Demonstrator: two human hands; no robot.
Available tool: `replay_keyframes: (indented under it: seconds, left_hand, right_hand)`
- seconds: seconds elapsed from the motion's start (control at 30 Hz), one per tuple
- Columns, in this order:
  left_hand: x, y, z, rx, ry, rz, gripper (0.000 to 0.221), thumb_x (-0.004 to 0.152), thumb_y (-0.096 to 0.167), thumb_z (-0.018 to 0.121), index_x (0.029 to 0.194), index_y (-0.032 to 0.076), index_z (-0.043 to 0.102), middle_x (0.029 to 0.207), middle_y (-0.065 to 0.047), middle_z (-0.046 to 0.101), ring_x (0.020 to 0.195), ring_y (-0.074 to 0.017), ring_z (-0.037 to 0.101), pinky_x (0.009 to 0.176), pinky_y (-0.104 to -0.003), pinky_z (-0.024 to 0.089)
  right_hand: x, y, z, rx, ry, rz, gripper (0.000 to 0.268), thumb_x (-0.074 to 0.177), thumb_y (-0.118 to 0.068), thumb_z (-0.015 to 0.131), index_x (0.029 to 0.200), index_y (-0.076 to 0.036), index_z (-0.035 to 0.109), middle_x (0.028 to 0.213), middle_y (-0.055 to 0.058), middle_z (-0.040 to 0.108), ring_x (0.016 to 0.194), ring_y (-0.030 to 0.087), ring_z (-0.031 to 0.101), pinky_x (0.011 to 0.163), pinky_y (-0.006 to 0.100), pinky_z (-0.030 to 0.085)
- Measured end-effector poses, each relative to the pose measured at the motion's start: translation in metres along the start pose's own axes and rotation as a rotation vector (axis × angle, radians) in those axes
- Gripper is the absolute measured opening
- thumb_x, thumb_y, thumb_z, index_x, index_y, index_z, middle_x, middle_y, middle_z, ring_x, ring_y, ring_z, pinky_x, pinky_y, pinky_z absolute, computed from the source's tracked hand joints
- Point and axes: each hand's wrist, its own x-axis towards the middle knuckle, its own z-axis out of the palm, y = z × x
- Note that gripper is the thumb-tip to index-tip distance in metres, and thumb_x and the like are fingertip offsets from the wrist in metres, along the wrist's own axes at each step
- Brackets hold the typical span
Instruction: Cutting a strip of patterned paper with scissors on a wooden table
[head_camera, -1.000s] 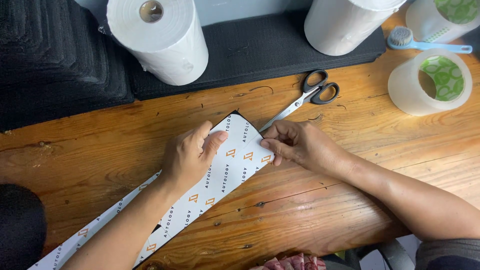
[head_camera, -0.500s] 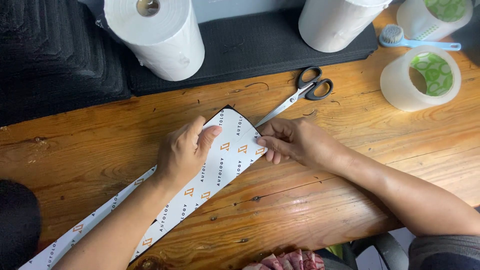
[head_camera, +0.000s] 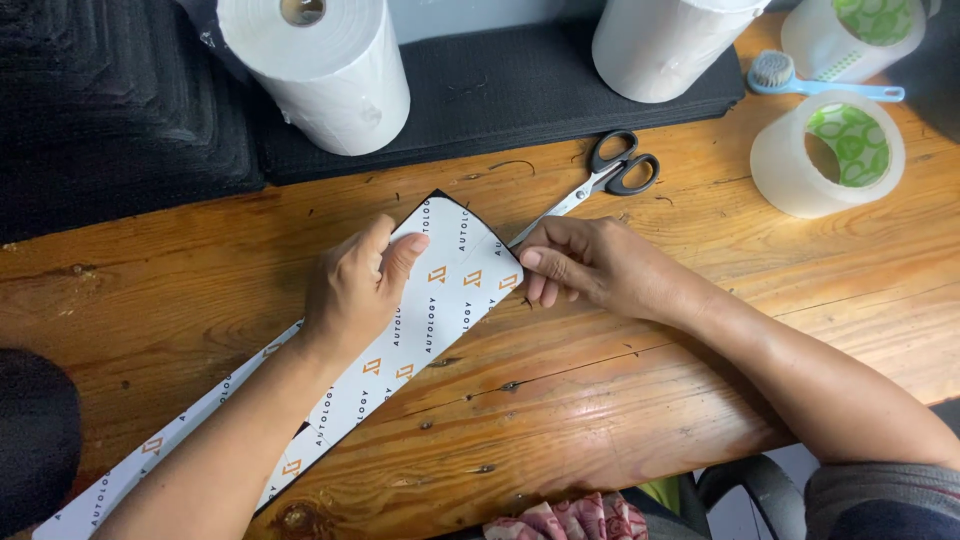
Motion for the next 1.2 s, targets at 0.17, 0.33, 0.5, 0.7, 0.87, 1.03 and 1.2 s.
replay_keyframes:
  seconds: [0.17, 0.33, 0.5, 0.7, 0.87, 1.03, 1.2]
  left_hand:
    - [0.001, -0.004, -0.001, -0.005, 0.043, 0.010, 0.046, 0.108, 0.042, 0.062, 0.075, 0.013, 0.048, 0.057, -0.011, 0.050, 0.054, -0.0318, 0.060, 0.052, -0.034, 0.049]
    - [0.000, -0.006, -0.001, -0.017, 0.066, 0.027, 0.044, 0.108, 0.040, 0.062, 0.076, 0.012, 0.049, 0.057, -0.013, 0.051, 0.056, -0.0348, 0.061, 0.052, -0.037, 0.050]
    - [0.000, -0.005, -0.001, -0.004, 0.079, 0.032, 0.045, 0.107, 0.043, 0.062, 0.075, 0.013, 0.052, 0.056, -0.012, 0.053, 0.054, -0.0340, 0.061, 0.051, -0.037, 0.049]
    - [0.002, -0.011, -0.004, -0.029, 0.073, -0.004, 0.044, 0.108, 0.041, 0.062, 0.077, 0.011, 0.055, 0.058, -0.012, 0.057, 0.055, -0.0363, 0.062, 0.052, -0.040, 0.050]
    - [0.003, -0.012, -0.006, -0.049, 0.071, -0.020, 0.042, 0.107, 0.039, 0.063, 0.077, 0.010, 0.054, 0.059, -0.016, 0.055, 0.057, -0.0387, 0.063, 0.052, -0.041, 0.050]
    - [0.000, -0.015, -0.002, -0.002, 0.092, -0.030, 0.043, 0.106, 0.041, 0.063, 0.076, 0.012, 0.054, 0.058, -0.014, 0.056, 0.056, -0.0350, 0.063, 0.053, -0.038, 0.050]
    - [0.002, -0.013, -0.005, -0.039, 0.062, -0.040, 0.042, 0.106, 0.040, 0.063, 0.077, 0.011, 0.054, 0.058, -0.015, 0.057, 0.057, -0.0372, 0.064, 0.052, -0.040, 0.051]
  right_hand:
    - [0.003, 0.009, 0.009, 0.076, -0.017, -0.065, 0.018, 0.100, -0.018, 0.058, 0.092, -0.005, 0.069, 0.074, 0.008, 0.080, 0.067, 0.014, 0.077, 0.061, 0.025, 0.062]
    - [0.003, 0.008, 0.008, 0.097, -0.024, -0.098, 0.023, 0.103, -0.014, 0.051, 0.090, -0.005, 0.068, 0.075, 0.007, 0.080, 0.068, 0.013, 0.077, 0.061, 0.025, 0.061]
    - [-0.014, -0.020, -0.011, -0.537, 0.167, -0.196, 0.019, 0.103, -0.023, 0.056, 0.100, -0.010, 0.068, 0.081, 0.014, 0.077, 0.081, 0.035, 0.075, 0.070, 0.045, 0.060]
    - [-0.011, 0.031, -0.060, -1.028, 0.468, -0.327, 0.010, 0.102, -0.016, 0.065, 0.110, -0.010, 0.067, 0.106, 0.006, 0.070, 0.103, 0.027, 0.070, 0.078, 0.039, 0.059]
    - [0.001, 0.052, -0.061, -1.138, 0.380, -0.191, 0.013, 0.099, -0.020, 0.062, 0.112, -0.018, 0.064, 0.112, 0.001, 0.068, 0.114, 0.025, 0.066, 0.086, 0.038, 0.060]
    - [0.004, 0.058, -0.067, -1.135, 0.354, -0.125, 0.021, 0.098, -0.015, 0.060, 0.119, -0.020, 0.060, 0.106, 0.001, 0.066, 0.114, 0.024, 0.064, 0.087, 0.040, 0.060]
    - [0.005, 0.051, -0.065, -1.122, 0.375, -0.027, 0.030, 0.095, -0.019, 0.065, 0.124, -0.022, 0.059, 0.106, -0.001, 0.064, 0.117, 0.021, 0.060, 0.086, 0.041, 0.061]
